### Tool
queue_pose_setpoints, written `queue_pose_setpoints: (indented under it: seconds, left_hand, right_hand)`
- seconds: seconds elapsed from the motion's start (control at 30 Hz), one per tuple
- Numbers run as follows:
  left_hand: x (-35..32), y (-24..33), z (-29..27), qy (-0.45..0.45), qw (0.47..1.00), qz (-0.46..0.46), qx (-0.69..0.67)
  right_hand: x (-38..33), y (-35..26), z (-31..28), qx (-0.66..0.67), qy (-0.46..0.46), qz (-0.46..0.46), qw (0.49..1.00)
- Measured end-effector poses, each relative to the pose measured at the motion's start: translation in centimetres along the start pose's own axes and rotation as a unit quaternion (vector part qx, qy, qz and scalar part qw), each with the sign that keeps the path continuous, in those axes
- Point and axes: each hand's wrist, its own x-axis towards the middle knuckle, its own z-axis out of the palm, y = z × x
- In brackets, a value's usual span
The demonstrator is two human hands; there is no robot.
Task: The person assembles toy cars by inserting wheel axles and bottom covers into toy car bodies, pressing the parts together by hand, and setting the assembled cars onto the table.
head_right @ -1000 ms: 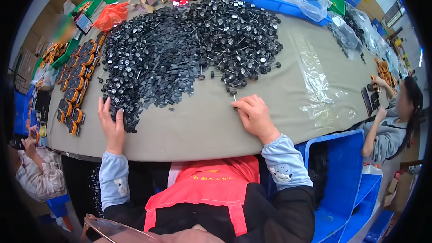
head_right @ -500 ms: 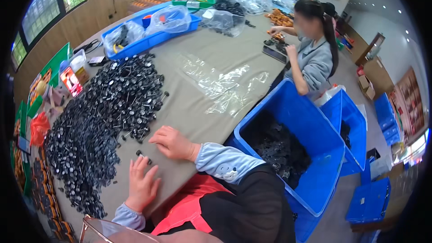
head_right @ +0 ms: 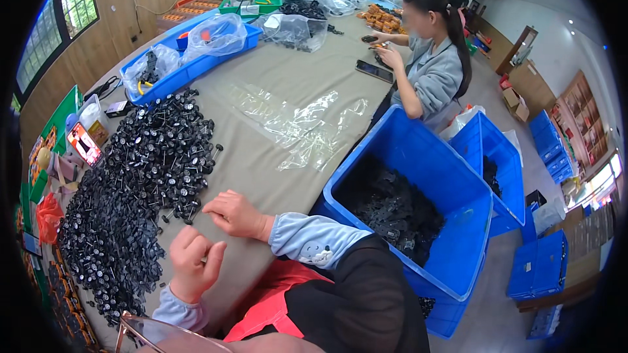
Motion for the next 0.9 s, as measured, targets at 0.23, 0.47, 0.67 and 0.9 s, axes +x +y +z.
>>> queue_pose_setpoints:
  seconds: [0.23, 0.47, 0.67, 0.9]
  left_hand:
    - [-3.3, -1.8, 7.8, -0.012, 0.991, 0.105, -0.086]
    - [-2.9, -2.8, 7.7, -0.005, 0.996, 0.058, -0.062]
    - [-3.5, -2.2, 8.5, -0.020, 0.991, 0.077, -0.109]
    - [-3.6, -2.6, 8.6, -0.040, 0.989, 0.081, -0.119]
  right_hand:
    - [-0.1, -0.1, 1.1, -0.005, -0.018, 0.008, 1.000]
    - [-0.2, 0.3, 0.8, -0.019, -0.030, 0.014, 0.999]
    - [-0.3, 0.2, 1.1, -0.023, -0.055, 0.016, 0.998]
    - [-0.5, 0.3, 1.3, -0.027, -0.062, 0.004, 0.998]
